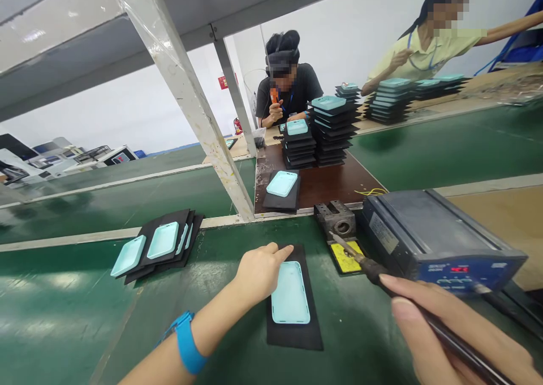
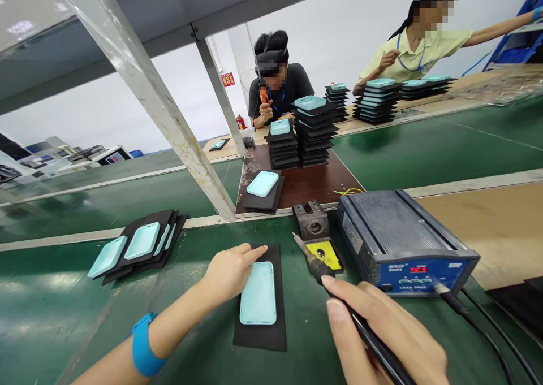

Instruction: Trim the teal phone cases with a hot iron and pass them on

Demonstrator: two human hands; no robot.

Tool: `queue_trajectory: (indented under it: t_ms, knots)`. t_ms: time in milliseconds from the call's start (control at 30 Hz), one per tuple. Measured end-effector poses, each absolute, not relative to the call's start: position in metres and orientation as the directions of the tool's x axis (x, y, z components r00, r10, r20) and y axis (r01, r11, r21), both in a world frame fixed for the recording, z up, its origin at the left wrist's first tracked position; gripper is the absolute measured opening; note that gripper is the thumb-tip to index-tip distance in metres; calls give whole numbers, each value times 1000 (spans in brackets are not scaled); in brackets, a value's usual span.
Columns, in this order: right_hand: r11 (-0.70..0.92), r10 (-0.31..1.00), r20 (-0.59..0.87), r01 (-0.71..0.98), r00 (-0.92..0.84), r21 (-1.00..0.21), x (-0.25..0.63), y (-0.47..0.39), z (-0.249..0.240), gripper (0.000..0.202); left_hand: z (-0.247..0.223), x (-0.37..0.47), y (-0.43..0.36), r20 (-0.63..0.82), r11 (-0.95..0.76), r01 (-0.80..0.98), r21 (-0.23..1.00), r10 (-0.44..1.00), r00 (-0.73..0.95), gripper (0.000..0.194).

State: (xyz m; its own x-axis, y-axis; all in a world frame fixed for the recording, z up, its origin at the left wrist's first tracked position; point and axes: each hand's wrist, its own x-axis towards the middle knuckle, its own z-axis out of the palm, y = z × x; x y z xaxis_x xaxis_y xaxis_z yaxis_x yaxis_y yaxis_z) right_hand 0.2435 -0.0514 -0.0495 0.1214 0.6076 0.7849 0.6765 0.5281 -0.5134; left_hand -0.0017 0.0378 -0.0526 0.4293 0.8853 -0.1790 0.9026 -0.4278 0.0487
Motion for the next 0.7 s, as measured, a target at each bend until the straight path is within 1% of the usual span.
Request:
queue_trajectory:
  t_ms: [33,100,167,233,333,400,500,600,700]
  knots:
    - [554,592,799,665,108,-500,239,-48,-52,18,-53,-4,34,-172,-367,926,90,910,377,59]
    - [589,573,815,649,86,-482,235,-43,-59,16,-53,-10,22,-175,-186,962,199,959,221,60]
    - [591,591,803,635,80,-498,236,-41,-66,15,-55,-12,5,-241,16,951,309,969,62,71]
    - [588,605,792,620,88,-519,238,-42,-69,15,-59,-8,-9,-309,140,923,359,951,-23,89]
    - [609,615,784,584,79,-536,238,-47,-68,19,-66,9,-18,-337,196,927,321,938,-82,111]
    - [617,631,773,562,65,-551,237,-51,-65,20,-66,21,-14,-353,194,936,293,932,-83,120]
    - [628,598,796,562,94,-538,234,-52,-62,19,-62,32,-3,-395,185,944,274,916,-65,130]
    - [632,568,815,572,117,-523,236,-52,-59,18,-57,34,5,-440,224,939,261,894,-91,132]
    - [627,562,817,577,130,-523,242,-54,-58,17,-56,31,7,-443,231,933,277,892,-90,127]
